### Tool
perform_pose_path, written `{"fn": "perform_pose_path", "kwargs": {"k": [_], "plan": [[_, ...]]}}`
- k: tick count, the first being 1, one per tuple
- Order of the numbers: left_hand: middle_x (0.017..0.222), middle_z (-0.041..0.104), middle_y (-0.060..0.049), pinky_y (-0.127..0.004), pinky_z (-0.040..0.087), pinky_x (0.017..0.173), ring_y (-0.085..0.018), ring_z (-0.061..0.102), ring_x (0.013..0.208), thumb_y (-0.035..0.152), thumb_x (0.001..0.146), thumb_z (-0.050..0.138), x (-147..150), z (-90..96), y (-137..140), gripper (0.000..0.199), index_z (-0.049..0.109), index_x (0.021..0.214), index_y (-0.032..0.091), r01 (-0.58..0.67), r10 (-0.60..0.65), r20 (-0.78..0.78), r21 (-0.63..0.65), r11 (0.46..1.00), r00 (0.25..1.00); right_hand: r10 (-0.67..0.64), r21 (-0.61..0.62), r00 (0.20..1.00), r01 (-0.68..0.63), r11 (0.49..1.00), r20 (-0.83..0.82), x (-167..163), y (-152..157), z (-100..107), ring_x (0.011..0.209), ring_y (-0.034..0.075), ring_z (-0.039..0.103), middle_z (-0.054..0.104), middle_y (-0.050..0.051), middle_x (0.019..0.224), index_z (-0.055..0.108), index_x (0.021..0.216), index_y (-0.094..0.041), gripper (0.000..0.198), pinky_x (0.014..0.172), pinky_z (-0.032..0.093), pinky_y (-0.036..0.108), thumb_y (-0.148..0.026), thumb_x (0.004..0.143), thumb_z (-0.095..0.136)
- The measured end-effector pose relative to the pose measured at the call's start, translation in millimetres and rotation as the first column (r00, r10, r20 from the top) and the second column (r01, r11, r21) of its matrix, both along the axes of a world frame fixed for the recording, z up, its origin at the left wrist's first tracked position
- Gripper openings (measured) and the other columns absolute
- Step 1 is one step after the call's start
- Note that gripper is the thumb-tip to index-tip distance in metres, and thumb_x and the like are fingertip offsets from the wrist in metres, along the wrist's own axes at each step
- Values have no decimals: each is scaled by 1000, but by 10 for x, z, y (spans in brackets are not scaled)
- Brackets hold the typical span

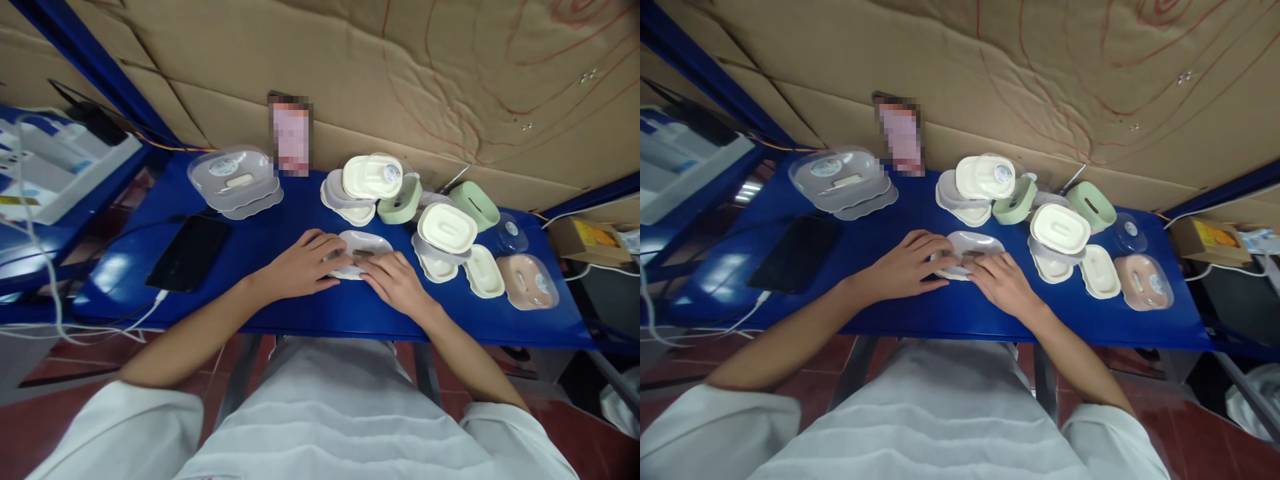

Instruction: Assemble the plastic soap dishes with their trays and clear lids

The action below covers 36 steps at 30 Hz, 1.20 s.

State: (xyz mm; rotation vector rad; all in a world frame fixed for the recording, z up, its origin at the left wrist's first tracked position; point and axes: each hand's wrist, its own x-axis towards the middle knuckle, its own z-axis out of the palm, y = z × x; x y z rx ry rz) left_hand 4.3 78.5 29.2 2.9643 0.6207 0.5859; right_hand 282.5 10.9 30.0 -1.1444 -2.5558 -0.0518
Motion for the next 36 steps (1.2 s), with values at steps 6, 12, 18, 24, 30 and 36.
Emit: {"fn": "perform_pose_path", "kwargs": {"k": [6, 12, 18, 24, 30, 36], "plan": [[126, 69, -14, -46, 50, 107, -32, 62, 126, 35, 102, 70, -46, 1, 128, 20, 72, 116, 21, -48, 48, -20, -25, 999, 999, -16, -37, 1000, 16, 999, -1, 11, 78, -55, 149, 29, 57, 68, 12, 152, 62, 151, -25, 41, 128, 33, 56, -38, 113, 54], [119, 70, -13, -45, 52, 103, -31, 65, 118, 35, 99, 74, -81, -13, 162, 18, 73, 109, 20, -58, 56, -33, -71, 996, 998, -28, -94, 999, 24, 995, -39, 89, 93, -157, 153, 28, 54, 67, 10, 154, 66, 149, -26, 39, 127, 43, 53, -33, 113, 52], [121, 70, -13, -44, 55, 104, -28, 66, 115, 41, 104, 67, -55, -29, 141, 23, 74, 108, 20, -46, 52, 58, -99, 994, 997, -107, -8, 994, 107, 994, 3, 186, 378, 190, 153, 30, 54, 61, 12, 161, 58, 157, -27, 47, 128, 39, 57, -38, 112, 51], [137, 63, -14, -47, 56, 111, -30, 63, 129, 39, 99, 73, -89, -50, 188, 25, 73, 116, 20, -57, 89, 133, -229, 972, 987, -351, -50, 932, 356, 933, 86, 446, 1481, 682, 166, 46, 26, 26, 21, 180, 24, 174, -19, 99, 129, 25, 75, -42, 95, 78], [163, 43, -16, -53, 49, 125, -35, 50, 152, 37, 91, 84, -122, -69, 203, 66, 55, 149, 26, -92, 154, 131, -386, 918, 979, -341, -118, 933, 354, 928, 117, 397, 1597, 870, 158, 49, 40, 41, 24, 172, 27, 173, -17, 100, 127, 29, 74, -44, 92, 80], [168, 32, -18, -57, 45, 129, -38, 41, 159, 33, 85, 91, -116, -82, 210, 94, 35, 161, 30, -6, 166, 311, -457, 889, 936, -120, -131, 992, 113, 985, -48, 191, 678, 640, 164, 41, 34, 23, 17, 182, 19, 177, -24, 95, 128, 40, 61, -55, 101, 69]]}}
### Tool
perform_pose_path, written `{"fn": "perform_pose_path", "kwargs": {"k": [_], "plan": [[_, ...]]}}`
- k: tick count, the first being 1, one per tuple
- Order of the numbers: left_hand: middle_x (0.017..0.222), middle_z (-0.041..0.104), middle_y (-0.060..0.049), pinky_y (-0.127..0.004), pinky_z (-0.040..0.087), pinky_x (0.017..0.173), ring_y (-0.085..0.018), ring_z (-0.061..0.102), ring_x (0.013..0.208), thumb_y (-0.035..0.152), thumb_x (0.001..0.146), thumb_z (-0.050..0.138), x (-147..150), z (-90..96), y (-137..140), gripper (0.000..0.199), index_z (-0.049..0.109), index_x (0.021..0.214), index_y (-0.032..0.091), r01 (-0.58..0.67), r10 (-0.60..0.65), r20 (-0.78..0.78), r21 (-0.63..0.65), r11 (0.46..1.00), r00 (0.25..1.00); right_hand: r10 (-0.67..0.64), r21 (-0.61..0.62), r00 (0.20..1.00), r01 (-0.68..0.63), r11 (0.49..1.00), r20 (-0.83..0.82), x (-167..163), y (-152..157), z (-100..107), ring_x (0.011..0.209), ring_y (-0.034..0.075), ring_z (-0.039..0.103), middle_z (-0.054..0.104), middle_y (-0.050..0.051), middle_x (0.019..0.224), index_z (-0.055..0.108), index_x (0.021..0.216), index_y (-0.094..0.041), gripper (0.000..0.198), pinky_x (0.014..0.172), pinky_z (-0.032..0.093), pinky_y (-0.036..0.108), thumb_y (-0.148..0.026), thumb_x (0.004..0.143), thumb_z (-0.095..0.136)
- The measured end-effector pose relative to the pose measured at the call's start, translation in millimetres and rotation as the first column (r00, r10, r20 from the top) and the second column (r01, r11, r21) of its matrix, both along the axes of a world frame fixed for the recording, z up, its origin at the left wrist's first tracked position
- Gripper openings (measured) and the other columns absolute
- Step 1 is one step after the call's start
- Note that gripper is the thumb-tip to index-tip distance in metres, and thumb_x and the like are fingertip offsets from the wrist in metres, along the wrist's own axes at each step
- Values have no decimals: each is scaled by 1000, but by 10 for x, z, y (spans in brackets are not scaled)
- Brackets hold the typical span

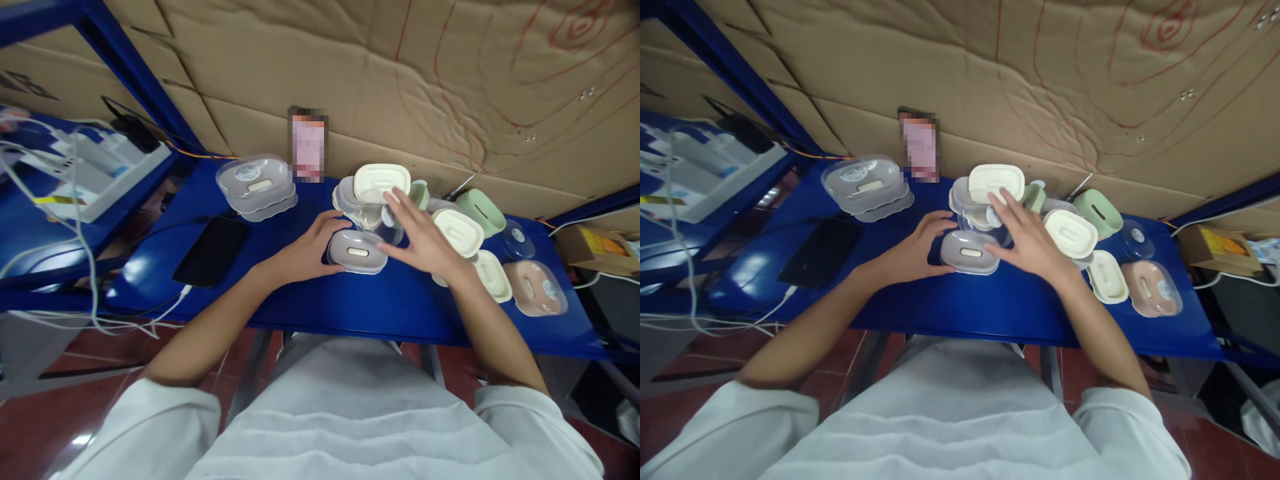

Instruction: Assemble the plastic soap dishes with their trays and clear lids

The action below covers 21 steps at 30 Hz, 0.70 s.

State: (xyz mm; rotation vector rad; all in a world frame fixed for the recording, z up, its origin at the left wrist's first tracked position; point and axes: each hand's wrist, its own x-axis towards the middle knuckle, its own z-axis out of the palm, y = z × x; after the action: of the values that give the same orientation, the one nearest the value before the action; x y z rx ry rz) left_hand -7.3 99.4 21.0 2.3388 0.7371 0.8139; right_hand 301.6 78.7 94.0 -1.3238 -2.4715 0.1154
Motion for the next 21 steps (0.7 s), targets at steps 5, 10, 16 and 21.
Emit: {"fn": "perform_pose_path", "kwargs": {"k": [5, 10, 16, 21], "plan": [[165, 36, -17, -62, 47, 126, -40, 44, 156, 47, 85, 90, 1, -76, 43, 95, 36, 162, 33, 35, -31, 69, -45, 998, 997, 47, -172, 980, -81, 982, -193, -49, -254, -481, 160, 36, 43, 33, 8, 179, 33, 173, -36, 79, 129, 43, 56, -54, 104, 67], [157, 49, -15, -61, 45, 128, -38, 53, 148, 47, 89, 87, -10, -24, 40, 85, 44, 161, 32, 23, -25, -19, -97, 995, 999, 115, -105, 966, -143, 984, -232, -122, -220, -733, 161, 32, 42, 39, 9, 176, 43, 169, -34, 62, 132, 41, 54, -49, 110, 57], [159, 45, -14, -56, 47, 126, -36, 55, 147, 40, 89, 87, -29, -9, 35, 73, 51, 152, 30, 14, -28, -151, -89, 996, 988, 238, 24, 967, -237, 971, -87, -167, -239, -790, 168, 35, 26, 39, 14, 176, 38, 172, -30, 68, 134, 32, 63, -47, 109, 58], [158, 48, -15, -56, 49, 124, -35, 58, 144, 38, 88, 88, -15, -62, 31, 72, 51, 149, 29, 14, -23, -144, -63, 998, 989, 246, 63, 968, -242, 968, -52, -184, -242, -827, 169, 36, 22, 37, 16, 177, 31, 174, -31, 73, 133, 33, 65, -44, 108, 61]]}}
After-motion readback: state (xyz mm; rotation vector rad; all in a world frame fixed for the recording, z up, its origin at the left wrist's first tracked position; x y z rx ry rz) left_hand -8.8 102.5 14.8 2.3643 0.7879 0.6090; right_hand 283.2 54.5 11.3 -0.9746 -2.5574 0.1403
